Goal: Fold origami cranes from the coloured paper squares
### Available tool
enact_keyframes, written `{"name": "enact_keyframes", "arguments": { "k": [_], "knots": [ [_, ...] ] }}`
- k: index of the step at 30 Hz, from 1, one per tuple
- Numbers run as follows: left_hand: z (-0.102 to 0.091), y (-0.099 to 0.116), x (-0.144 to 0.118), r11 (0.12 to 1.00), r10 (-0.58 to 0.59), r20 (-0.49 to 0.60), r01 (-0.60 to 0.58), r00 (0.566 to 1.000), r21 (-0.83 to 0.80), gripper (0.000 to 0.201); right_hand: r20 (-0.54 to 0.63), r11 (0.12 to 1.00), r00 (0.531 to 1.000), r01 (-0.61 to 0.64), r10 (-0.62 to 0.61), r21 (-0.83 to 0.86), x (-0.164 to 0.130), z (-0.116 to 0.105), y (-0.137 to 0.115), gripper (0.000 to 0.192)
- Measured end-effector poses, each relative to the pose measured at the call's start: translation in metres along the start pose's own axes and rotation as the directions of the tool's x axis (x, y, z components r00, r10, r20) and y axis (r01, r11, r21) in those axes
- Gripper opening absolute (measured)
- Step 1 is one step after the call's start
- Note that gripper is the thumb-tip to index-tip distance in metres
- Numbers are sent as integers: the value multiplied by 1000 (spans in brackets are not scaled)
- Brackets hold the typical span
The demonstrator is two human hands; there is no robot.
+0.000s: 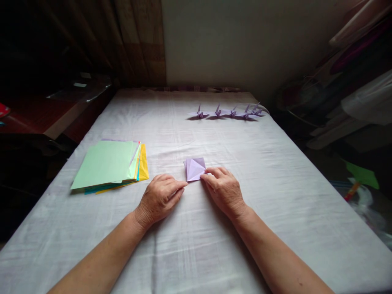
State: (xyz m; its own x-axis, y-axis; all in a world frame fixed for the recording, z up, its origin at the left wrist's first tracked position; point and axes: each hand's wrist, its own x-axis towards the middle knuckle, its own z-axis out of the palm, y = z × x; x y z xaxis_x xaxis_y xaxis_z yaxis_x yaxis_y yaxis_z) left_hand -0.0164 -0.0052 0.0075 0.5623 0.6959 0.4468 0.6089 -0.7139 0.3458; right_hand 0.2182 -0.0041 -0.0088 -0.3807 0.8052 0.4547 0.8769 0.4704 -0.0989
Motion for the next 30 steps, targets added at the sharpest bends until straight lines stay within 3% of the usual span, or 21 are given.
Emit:
{"name": "enact_keyframes", "arguments": {
  "k": [4, 8, 12, 17, 22, 25, 30],
  "knots": [
    [0, -7, 16, 989, 47, -43, -40, 998, 145, 32, 22, 999, 999, -46, 47, -14, 1, 1, 2, 18],
    [5, -28, 47, 944, 90, 146, -131, 985, 302, 49, 44, 999, 998, -43, 43, -12, 1, 4, 4, 20],
    [10, -50, 66, 923, 138, 329, -242, 934, 299, 32, 1, 999, 999, -37, 37, -2, 0, 7, 10, 21],
    [8, -51, 48, 911, 106, 217, -183, 970, 370, 23, -113, 1000, 994, -7, 9, 13, 0, 3, 9, 22],
    [7, -42, 31, 917, 85, 194, -153, 977, 369, 32, -74, 999, 997, -19, 22, 35, 1, 1, 0, 22],
    [8, -43, 41, 927, 46, 212, -121, 976, 356, 36, -47, 997, 996, -72, 72, 4, 1, 2, -2, 20],
    [11, -51, 65, 972, 48, 283, -111, 958, 208, 26, -42, 997, 996, -80, 80, -7, -1, 3, 1, 17]
  ]
}}
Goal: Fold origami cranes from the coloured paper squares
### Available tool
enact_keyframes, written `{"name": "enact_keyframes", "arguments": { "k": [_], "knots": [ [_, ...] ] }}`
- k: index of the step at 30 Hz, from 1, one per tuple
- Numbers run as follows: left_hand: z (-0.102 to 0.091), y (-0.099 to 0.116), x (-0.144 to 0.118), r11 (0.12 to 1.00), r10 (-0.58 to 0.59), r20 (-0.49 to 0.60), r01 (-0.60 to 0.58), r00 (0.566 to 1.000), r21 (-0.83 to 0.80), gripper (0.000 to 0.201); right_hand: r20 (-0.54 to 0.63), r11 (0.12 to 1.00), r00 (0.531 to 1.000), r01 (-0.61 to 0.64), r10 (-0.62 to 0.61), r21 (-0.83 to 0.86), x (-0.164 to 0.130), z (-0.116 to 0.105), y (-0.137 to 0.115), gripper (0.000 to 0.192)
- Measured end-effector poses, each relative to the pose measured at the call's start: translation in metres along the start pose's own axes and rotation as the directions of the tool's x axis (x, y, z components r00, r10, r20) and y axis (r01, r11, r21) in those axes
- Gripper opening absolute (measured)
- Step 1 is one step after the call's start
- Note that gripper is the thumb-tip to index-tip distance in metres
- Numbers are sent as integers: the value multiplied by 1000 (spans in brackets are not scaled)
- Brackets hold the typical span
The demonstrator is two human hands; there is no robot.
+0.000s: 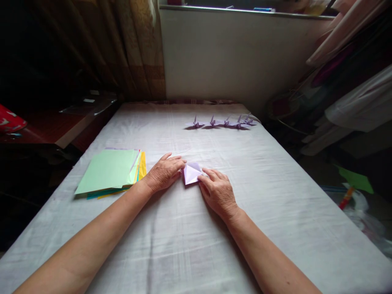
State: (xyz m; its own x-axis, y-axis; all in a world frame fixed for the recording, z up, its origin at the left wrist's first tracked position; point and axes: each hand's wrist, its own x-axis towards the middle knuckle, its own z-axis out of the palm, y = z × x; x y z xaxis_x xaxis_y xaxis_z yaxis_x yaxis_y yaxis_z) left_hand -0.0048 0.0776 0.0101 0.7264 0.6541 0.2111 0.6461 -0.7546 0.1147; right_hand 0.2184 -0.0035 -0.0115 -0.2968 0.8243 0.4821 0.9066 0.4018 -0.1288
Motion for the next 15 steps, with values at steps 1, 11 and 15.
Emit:
{"name": "enact_keyframes", "arguments": {
  "k": [1, 11, 15],
  "knots": [
    [1, -1, 3, 1000, -8, -1, 8, 1000, -23, 26, 6, 1000, 1000, -5, 5, 1, 0, 1, 1, 16],
    [-7, 11, -17, 984, 70, -71, -57, 995, 166, 16, 6, 999, 1000, 10, -11, 42, -2, 10, 5, 25],
    [-14, 35, -50, 973, -24, -130, 53, 991, 226, 17, -69, 990, 991, 120, -114, 76, -3, 11, -1, 29]
  ]
}}
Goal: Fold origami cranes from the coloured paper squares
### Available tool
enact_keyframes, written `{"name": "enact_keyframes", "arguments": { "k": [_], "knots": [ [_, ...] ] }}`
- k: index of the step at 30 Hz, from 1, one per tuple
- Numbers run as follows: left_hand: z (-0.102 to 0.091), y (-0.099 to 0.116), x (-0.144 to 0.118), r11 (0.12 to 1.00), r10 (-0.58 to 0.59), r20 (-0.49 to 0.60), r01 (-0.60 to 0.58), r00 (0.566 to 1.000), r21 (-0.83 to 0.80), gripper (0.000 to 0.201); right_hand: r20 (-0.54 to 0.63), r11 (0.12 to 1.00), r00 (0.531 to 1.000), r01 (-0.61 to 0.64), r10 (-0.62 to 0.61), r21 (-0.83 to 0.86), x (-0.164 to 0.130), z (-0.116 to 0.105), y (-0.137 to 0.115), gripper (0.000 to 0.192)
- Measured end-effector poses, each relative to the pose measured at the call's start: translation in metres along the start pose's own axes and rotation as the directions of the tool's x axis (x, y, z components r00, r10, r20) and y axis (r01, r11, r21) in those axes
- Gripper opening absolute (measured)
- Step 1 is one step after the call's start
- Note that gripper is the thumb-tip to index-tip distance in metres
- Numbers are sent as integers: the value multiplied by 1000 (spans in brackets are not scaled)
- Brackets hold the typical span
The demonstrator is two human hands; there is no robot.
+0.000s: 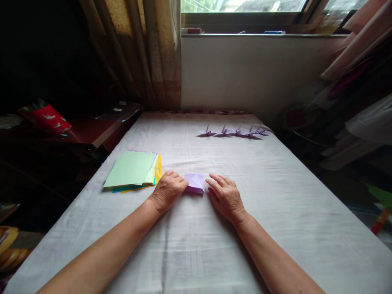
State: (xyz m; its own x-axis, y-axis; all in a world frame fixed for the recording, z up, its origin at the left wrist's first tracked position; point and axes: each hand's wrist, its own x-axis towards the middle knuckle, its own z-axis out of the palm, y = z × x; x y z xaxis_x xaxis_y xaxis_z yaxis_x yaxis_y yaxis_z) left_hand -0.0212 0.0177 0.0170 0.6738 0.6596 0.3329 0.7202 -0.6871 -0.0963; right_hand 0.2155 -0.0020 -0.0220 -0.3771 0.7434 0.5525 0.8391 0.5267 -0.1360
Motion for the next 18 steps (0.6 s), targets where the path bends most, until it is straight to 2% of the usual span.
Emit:
{"name": "enact_keyframes", "arguments": {
  "k": [4, 8, 13, 18],
  "knots": [
    [-6, 21, -20, 997, -72, -17, 72, 997, 13, 11, -49, 994, 994, 96, -94, 45, 1, 0, -11, 30],
    [-3, 32, -19, 993, -120, 1, 120, 993, -10, 18, 3, 986, 989, 151, -151, 70, -1, 1, -18, 28],
    [3, 43, -14, 984, -144, 51, 149, 988, -96, 16, 43, 989, 992, 116, -120, 86, -3, 2, -17, 27],
    [5, 50, -18, 922, -309, 65, 316, 949, -222, 15, 49, 993, 996, 70, -75, 92, -1, 3, -17, 25]
  ]
}}
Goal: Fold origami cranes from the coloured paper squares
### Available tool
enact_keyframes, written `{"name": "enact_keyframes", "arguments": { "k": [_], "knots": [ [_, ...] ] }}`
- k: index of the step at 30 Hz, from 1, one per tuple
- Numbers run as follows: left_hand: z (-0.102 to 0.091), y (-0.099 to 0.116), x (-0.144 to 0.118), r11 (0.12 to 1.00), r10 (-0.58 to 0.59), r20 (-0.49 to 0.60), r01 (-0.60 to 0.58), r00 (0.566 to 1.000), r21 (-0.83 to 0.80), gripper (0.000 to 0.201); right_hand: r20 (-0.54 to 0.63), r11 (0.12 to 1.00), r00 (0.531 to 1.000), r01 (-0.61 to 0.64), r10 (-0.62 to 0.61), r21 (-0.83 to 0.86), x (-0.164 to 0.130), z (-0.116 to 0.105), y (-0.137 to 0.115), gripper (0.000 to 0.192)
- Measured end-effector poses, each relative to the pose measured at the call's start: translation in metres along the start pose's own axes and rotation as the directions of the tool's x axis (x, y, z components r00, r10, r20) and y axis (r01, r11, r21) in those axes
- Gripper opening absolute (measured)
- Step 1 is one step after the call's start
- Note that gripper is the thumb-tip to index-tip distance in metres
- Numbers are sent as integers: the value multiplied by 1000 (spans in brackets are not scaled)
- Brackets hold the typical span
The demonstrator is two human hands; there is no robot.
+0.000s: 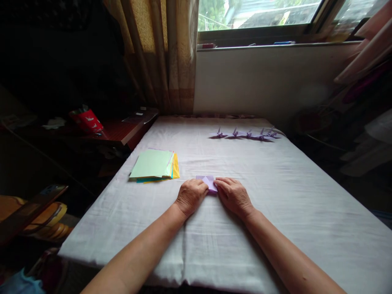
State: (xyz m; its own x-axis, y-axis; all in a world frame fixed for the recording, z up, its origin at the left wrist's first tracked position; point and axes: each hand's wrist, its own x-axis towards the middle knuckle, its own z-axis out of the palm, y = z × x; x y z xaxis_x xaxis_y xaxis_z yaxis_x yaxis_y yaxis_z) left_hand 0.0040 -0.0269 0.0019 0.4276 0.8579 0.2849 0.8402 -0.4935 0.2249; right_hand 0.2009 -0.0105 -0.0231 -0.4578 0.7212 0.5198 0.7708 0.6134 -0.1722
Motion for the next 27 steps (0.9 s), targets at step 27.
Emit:
{"name": "enact_keyframes", "arguments": {
  "k": [27],
  "knots": [
    [-20, -5, 27, 837, -415, 194, 457, 889, -301, 8, -36, 995, 996, 84, -83, 44, -7, -13, -19, 18]
  ]
}}
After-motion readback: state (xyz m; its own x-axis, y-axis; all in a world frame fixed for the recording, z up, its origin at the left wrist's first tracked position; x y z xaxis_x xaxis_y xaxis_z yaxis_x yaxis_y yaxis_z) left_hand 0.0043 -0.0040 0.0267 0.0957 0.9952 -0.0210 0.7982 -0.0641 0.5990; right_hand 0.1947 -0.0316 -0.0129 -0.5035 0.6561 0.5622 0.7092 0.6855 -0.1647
